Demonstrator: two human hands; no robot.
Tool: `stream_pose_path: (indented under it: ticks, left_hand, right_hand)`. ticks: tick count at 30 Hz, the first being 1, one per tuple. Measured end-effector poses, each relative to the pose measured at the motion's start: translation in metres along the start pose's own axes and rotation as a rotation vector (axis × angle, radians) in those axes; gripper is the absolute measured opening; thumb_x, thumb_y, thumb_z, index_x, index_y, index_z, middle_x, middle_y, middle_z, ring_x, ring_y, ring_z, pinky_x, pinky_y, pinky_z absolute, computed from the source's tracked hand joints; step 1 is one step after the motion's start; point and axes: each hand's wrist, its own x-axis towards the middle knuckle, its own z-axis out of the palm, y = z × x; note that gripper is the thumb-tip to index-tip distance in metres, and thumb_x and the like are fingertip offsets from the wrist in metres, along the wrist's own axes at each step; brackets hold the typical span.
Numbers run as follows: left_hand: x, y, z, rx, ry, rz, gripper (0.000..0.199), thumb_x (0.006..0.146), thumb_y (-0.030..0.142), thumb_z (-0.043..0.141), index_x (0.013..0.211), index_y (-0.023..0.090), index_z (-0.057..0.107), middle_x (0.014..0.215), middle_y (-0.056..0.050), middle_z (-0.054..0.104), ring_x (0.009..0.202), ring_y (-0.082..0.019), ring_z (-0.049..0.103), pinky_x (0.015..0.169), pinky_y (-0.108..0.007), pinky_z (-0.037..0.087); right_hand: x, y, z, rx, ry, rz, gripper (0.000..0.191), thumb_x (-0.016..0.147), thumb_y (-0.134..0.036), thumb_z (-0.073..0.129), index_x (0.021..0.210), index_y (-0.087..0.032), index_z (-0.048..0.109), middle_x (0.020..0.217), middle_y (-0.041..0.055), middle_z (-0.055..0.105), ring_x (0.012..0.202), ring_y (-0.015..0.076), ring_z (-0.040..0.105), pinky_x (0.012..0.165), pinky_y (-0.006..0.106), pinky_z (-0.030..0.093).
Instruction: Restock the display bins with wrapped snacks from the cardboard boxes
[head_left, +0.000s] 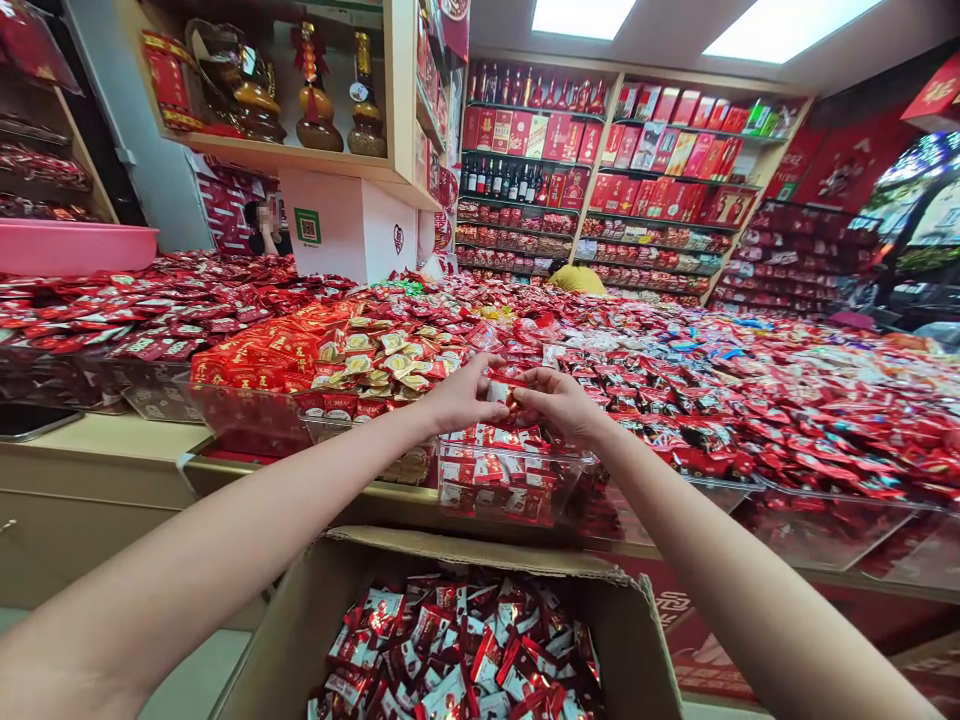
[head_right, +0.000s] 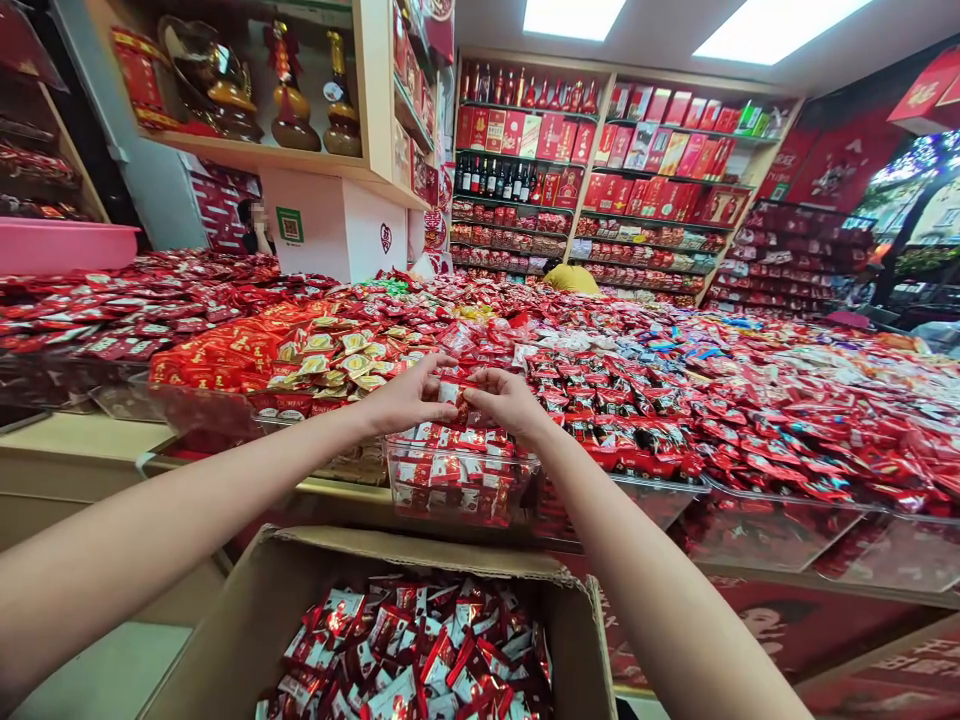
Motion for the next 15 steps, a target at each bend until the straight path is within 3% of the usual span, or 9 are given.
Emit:
stream_pose_path:
  ticks: [3, 7, 11, 15]
  left_hand:
    - [-0.001, -0.001, -0.006, 0.090, -0.121, -0.072, 0.062, 0.066, 0.012, 0.055, 0.120, 0.015, 0.024, 0.072, 0.001, 0.058, 0.068, -0.011, 0.056, 0.060, -0.021, 0.043]
    - [-0.001, 0.004, -0.008, 0.317, -0.217, -0.178, 0.047, 0.056, 0.003, 0.054, 0.102, 0.012, 0.049, 0.087, -0.010, 0.062, 0.081, -0.021, 0.057, 0.066, -0.028, 0.043]
    - [0.006, 0.014, -0.003, 0.504, -0.306, -0.245, 0.038, 0.046, 0.001, 0.056, 0.082, 0.013, 0.059, 0.076, -0.011, 0.065, 0.073, -0.027, 0.057, 0.063, -0.033, 0.041]
    - [0.015, 0.013, -0.001, 0.534, -0.461, -0.289, 0.022, 0.045, 0.005, 0.059, 0.063, 0.017, 0.062, 0.056, -0.002, 0.063, 0.058, -0.021, 0.056, 0.058, -0.032, 0.042]
  right_hand:
    - [0.000, 0.001, -0.007, -0.311, -0.053, 0.051, 0.019, 0.066, -0.032, 0.054, 0.074, -0.017, 0.047, 0.060, -0.0049, 0.050, 0.048, 0.0051, 0.046, 0.047, 0.018, 0.037]
    - [0.002, 0.010, -0.009, -0.511, -0.173, 0.158, 0.008, 0.060, -0.019, 0.055, 0.065, -0.015, 0.050, 0.052, -0.0047, 0.051, 0.046, 0.0057, 0.045, 0.045, 0.017, 0.035]
    - [0.006, 0.018, 0.001, -0.636, -0.310, 0.213, 0.009, 0.054, -0.013, 0.056, 0.063, -0.014, 0.054, 0.053, -0.0041, 0.054, 0.047, 0.0069, 0.046, 0.044, 0.017, 0.035]
    - [0.010, 0.019, 0.015, -0.752, -0.450, 0.242, 0.011, 0.053, -0.010, 0.053, 0.061, -0.014, 0.059, 0.052, -0.0042, 0.054, 0.047, 0.0067, 0.044, 0.044, 0.017, 0.034]
